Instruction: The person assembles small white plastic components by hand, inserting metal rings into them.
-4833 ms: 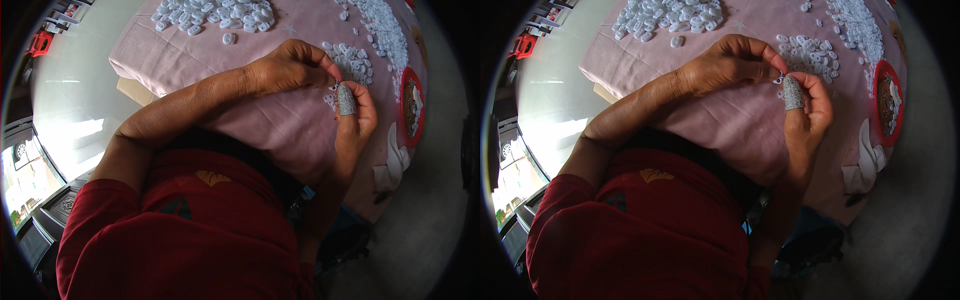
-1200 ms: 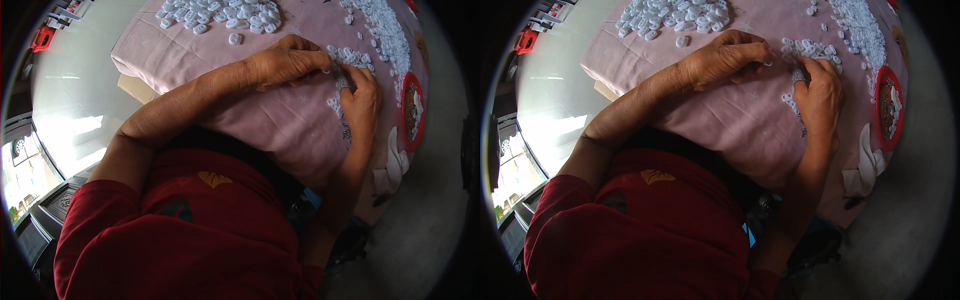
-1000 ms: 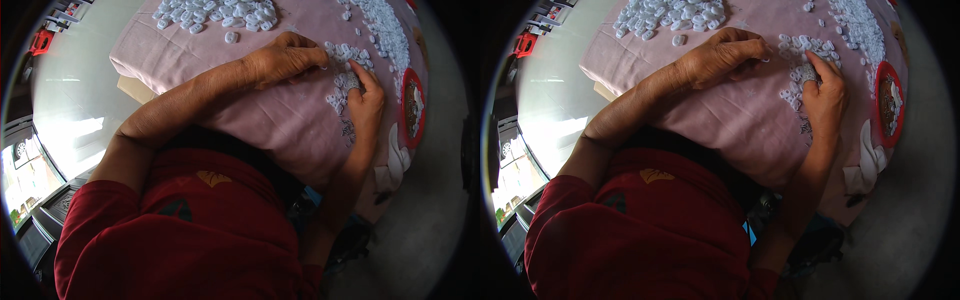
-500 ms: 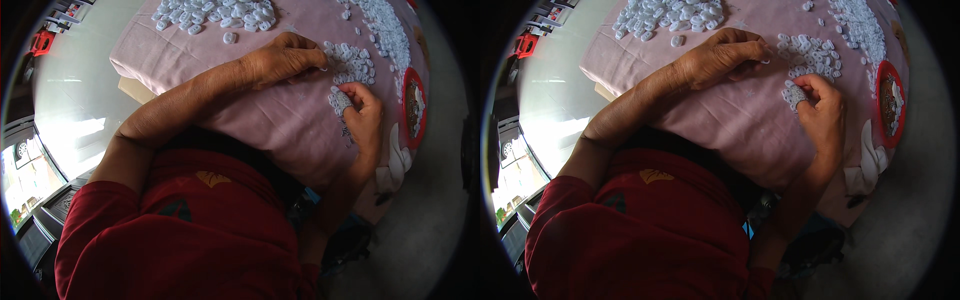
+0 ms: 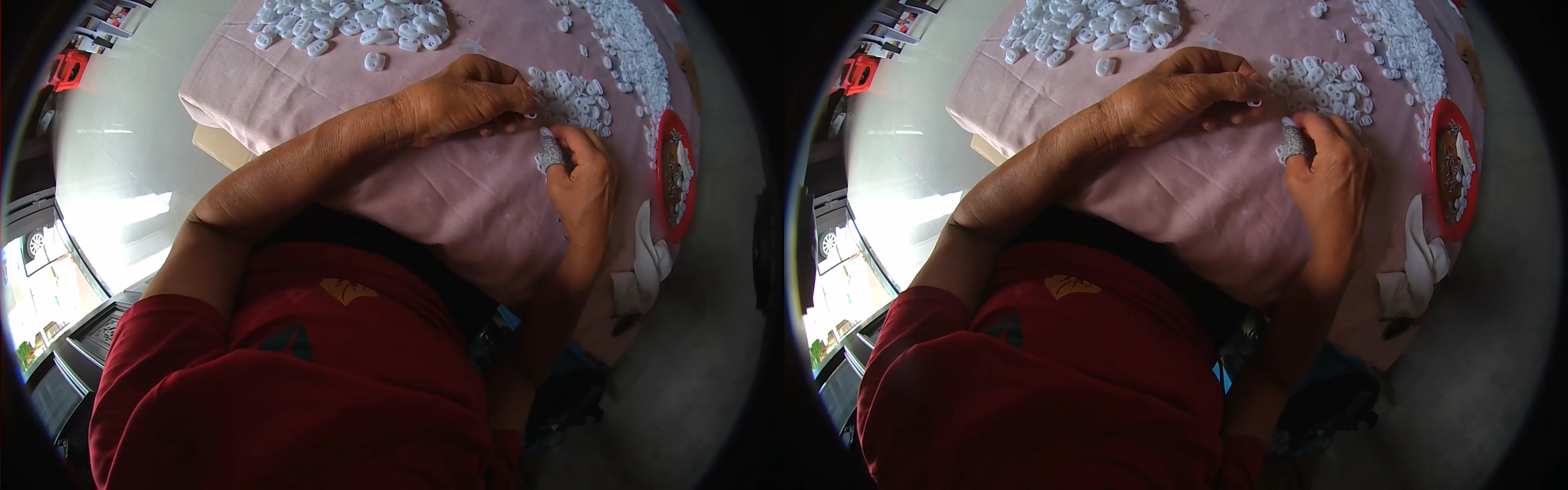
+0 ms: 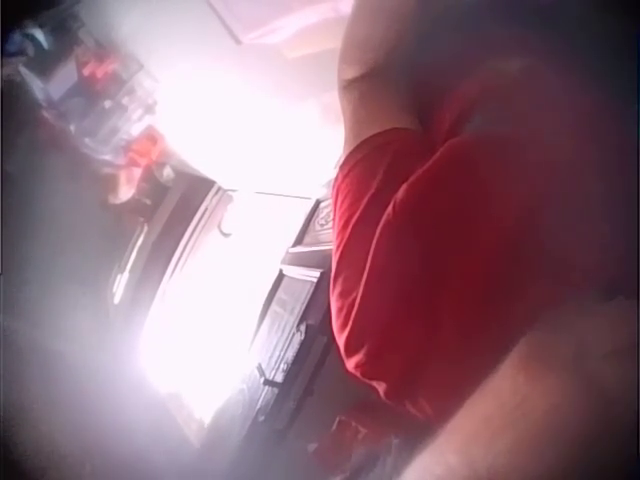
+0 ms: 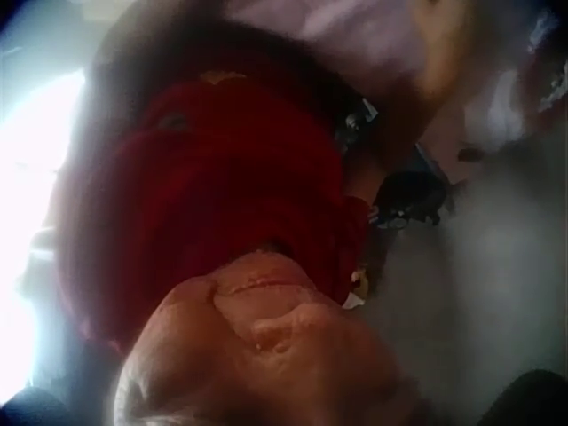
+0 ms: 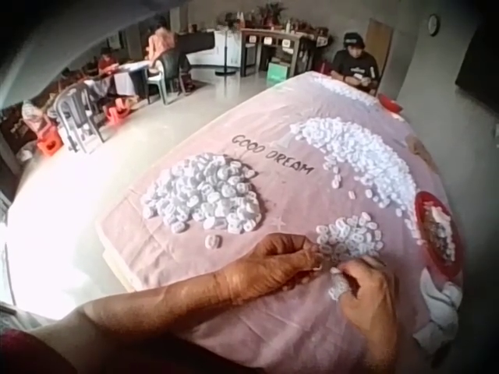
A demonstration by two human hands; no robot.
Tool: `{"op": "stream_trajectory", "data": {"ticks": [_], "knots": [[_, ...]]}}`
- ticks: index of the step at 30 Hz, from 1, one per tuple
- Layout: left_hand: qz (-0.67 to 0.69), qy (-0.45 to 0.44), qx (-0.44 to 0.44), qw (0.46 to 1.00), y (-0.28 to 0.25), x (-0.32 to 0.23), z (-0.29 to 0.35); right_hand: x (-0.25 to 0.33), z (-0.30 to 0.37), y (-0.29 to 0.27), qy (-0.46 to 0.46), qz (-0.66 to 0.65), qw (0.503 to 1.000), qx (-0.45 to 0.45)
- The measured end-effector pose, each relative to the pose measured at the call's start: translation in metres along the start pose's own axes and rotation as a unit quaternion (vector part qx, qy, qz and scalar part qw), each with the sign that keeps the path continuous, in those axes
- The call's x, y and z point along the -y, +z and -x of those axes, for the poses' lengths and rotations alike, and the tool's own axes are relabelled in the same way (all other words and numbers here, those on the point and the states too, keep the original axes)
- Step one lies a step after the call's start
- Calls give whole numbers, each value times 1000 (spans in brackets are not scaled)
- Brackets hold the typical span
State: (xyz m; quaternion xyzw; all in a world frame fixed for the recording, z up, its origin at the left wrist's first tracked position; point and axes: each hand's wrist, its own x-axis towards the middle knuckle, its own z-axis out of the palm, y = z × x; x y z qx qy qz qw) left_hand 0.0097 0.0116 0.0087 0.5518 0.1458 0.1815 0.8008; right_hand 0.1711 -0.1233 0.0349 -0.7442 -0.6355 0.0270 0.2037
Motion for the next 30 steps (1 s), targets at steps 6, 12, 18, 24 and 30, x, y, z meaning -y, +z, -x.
{"op": "stream_trajectory", "data": {"ticks": [6,12,18,24,30], "knots": [[-28,0,7,1000,3,-4,3,-6,3,2,122,-389,912,-42],[-65,14,21,998,10,-9,6,3,3,-12,215,-524,824,-5],[-124,44,18,991,7,-3,5,5,2,-8,201,-549,812,-8],[-116,51,4,992,6,1,3,8,3,-7,201,-544,814,-14],[-30,22,17,999,3,-3,4,6,3,-11,164,-550,819,-15]]}}
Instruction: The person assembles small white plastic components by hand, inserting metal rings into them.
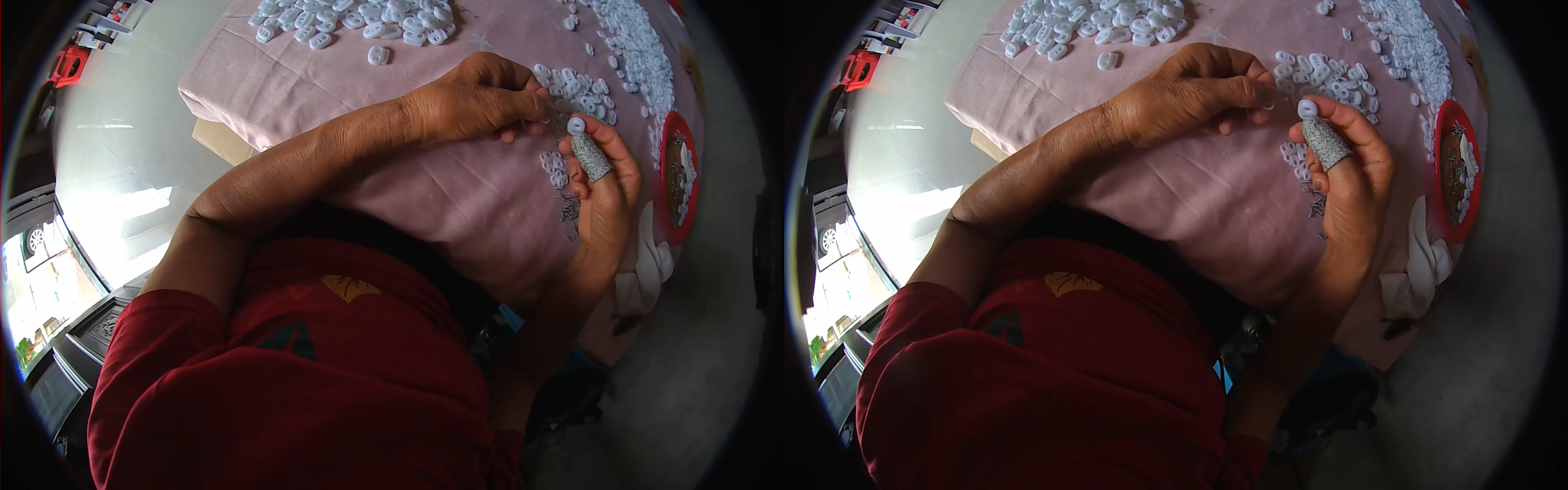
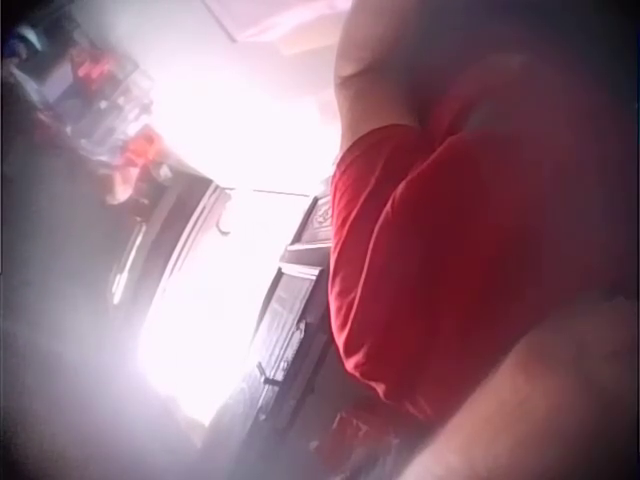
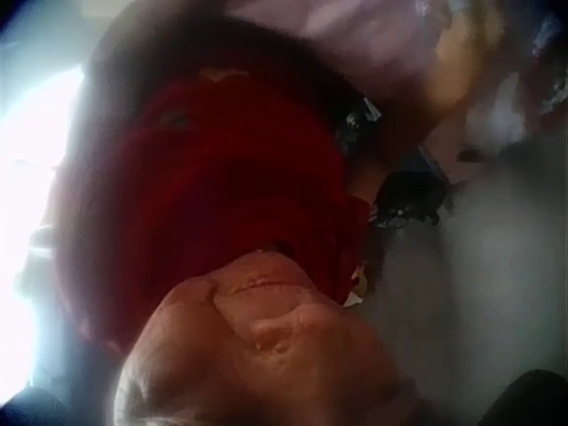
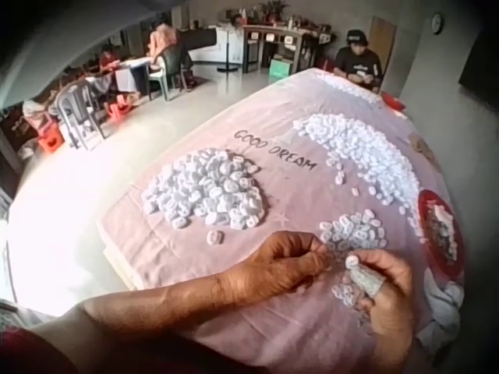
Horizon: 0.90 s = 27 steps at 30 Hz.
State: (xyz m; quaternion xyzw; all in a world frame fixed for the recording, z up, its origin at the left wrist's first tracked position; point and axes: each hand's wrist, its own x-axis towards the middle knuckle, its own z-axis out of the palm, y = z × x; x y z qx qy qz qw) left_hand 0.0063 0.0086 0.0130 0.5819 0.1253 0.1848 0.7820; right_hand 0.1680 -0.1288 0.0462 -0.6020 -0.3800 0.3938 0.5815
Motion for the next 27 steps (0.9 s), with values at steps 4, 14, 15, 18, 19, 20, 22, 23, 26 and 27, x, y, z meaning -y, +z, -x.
{"op": "stream_trajectory", "data": {"ticks": [4,14,15,18,19,20,22,23,26,27], "knots": [[51,-29,-1,998,0,-2,-1,-2,-1,5,-16,-2,1000,6],[29,-33,0,999,1,-3,-1,-2,-1,13,-73,23,997,11],[25,-26,2,999,0,-3,-1,-1,-1,16,-76,31,997,8],[13,-13,8,1000,0,-2,-1,0,0,17,-68,51,996,6],[4,-7,12,1000,0,-2,-1,0,0,17,-68,51,996,5],[4,-7,12,1000,1,-2,-1,-1,1,17,-66,52,996,4],[-13,-5,13,1000,2,-4,0,-3,1,17,-65,52,996,3],[-13,-5,14,1000,2,-5,1,-4,1,16,-72,50,996,9],[0,-29,18,999,2,-7,2,-2,1,15,-81,42,996,1],[5,-11,19,1000,1,-5,2,0,2,16,-82,35,996,-11]]}}
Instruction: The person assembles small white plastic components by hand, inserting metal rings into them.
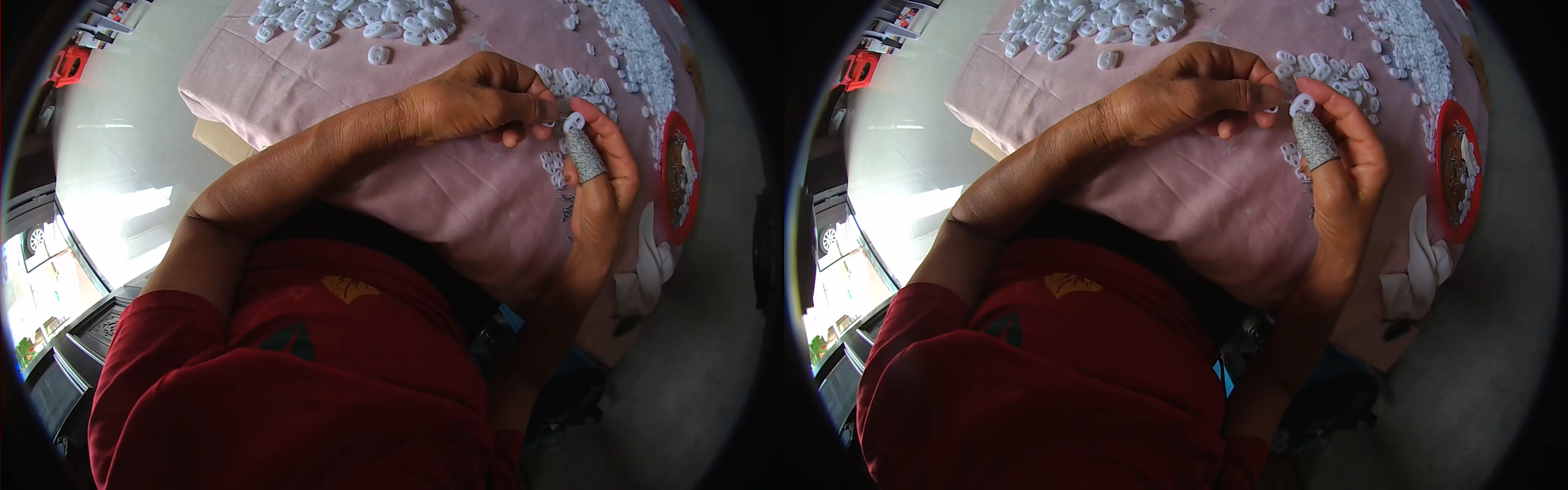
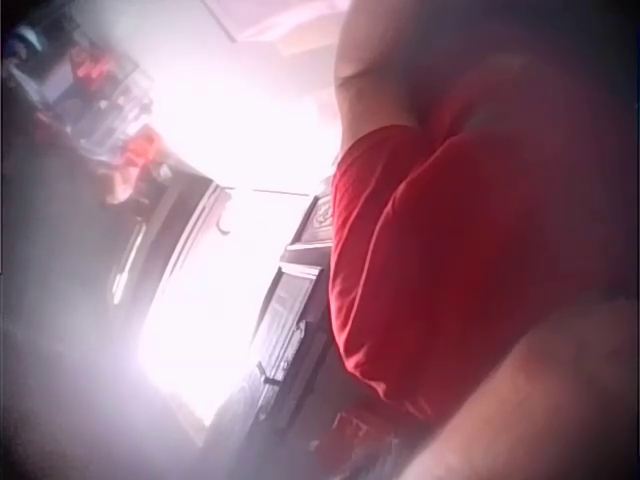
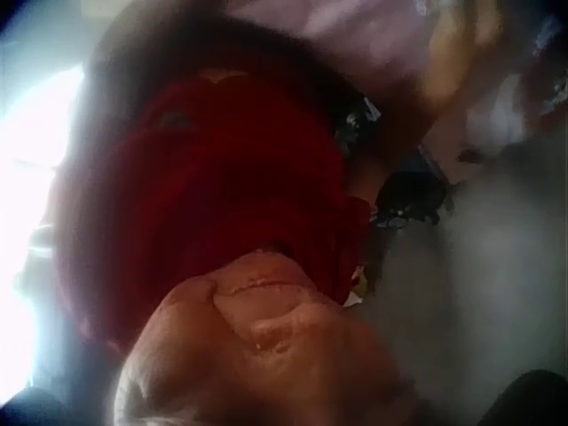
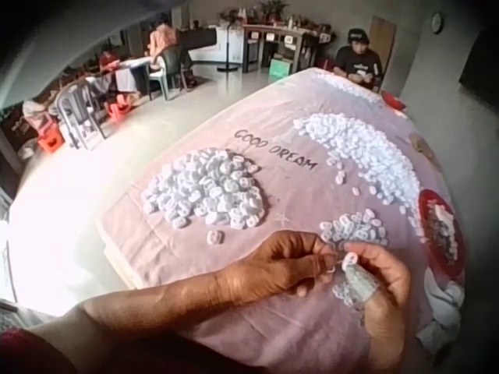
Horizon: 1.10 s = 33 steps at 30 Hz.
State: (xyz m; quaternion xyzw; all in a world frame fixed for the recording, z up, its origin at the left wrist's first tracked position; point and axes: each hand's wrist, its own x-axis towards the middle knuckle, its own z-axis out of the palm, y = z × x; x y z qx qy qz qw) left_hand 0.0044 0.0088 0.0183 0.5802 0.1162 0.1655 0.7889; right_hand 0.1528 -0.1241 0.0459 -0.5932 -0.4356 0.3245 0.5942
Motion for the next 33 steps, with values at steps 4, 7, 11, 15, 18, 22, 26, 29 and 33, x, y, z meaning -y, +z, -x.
{"op": "stream_trajectory", "data": {"ticks": [4,7,11,15,18,22,26,29,33], "knots": [[-17,24,4,1000,-2,3,-2,1,0,-2,1,-6,1000,-7],[-28,33,15,999,-2,4,-2,-6,-1,-11,-7,-3,1000,30],[-52,46,20,997,-4,7,-2,-6,0,-10,-6,7,999,35],[-62,44,11,997,-4,9,-1,-6,0,-9,-3,15,999,37],[-79,43,6,996,-5,9,-1,-4,0,-7,2,13,999,31],[-148,44,-10,988,-5,8,0,1,2,-3,23,33,999,21],[-192,56,-16,980,-3,8,0,3,2,-4,33,35,998,26],[-172,56,-8,983,-2,5,2,3,2,-3,34,38,998,23],[-167,39,-14,985,-3,4,2,2,2,-3,37,40,998,36]]}}
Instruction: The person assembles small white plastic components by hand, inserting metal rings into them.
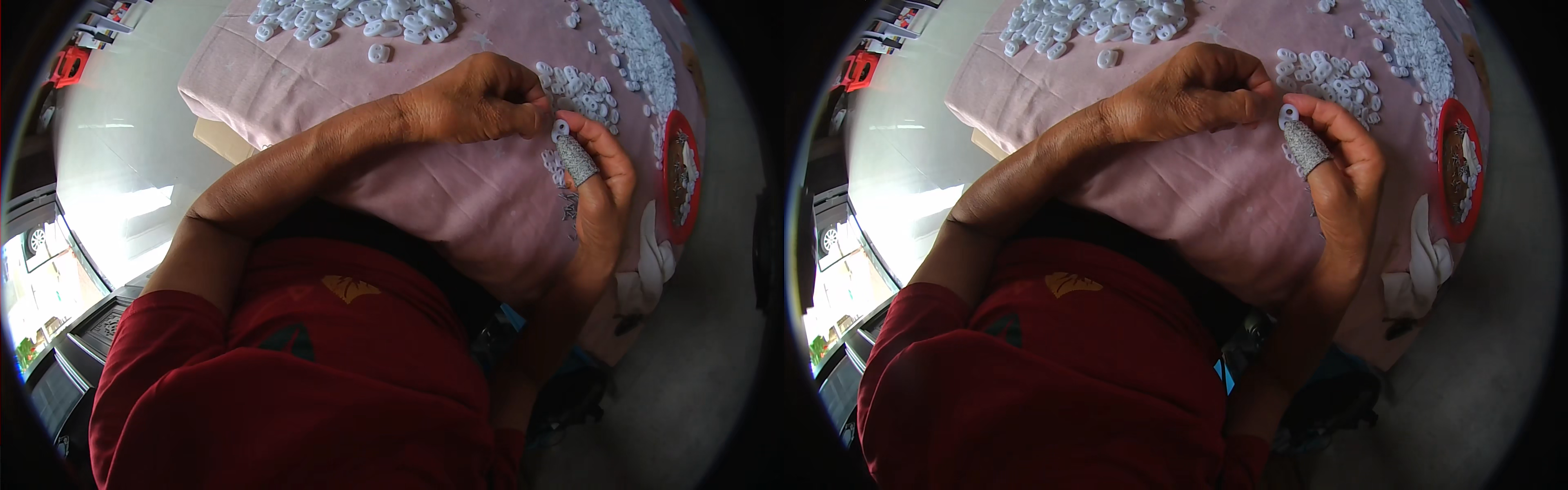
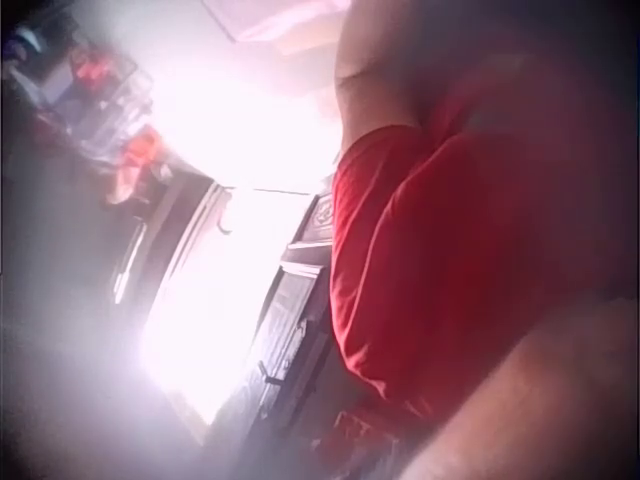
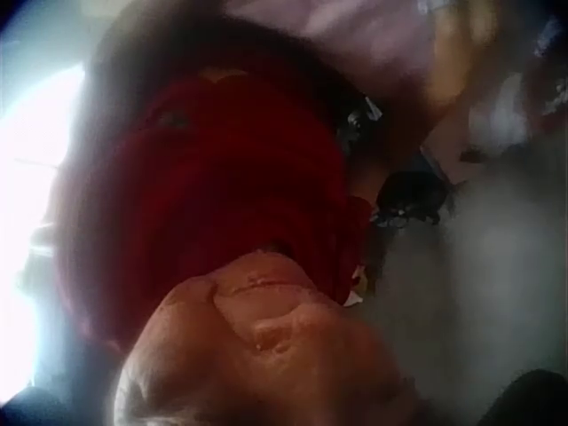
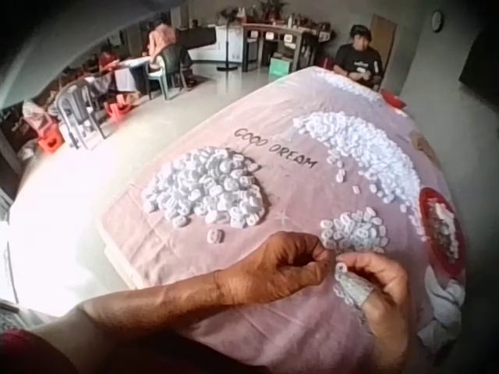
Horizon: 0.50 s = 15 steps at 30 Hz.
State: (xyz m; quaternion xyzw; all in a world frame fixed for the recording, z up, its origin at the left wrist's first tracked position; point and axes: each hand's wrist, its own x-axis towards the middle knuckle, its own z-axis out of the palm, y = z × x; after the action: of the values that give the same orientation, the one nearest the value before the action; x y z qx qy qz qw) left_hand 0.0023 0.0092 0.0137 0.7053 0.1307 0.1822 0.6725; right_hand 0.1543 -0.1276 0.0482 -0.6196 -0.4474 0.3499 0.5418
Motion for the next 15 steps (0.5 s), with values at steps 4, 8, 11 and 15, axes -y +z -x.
{"op": "stream_trajectory", "data": {"ticks": [4,8,11,15], "knots": [[1,11,11,1000,0,3,-1,-2,-2,1,-10,-7,1000,16],[34,-27,28,999,-2,-2,-3,-2,-2,1,-3,-16,1000,1],[98,-20,32,994,-3,-4,-3,-2,-2,-2,-7,-21,1000,-9],[132,-23,51,990,-6,-3,-3,-3,-2,-2,-23,-23,999,3]]}}
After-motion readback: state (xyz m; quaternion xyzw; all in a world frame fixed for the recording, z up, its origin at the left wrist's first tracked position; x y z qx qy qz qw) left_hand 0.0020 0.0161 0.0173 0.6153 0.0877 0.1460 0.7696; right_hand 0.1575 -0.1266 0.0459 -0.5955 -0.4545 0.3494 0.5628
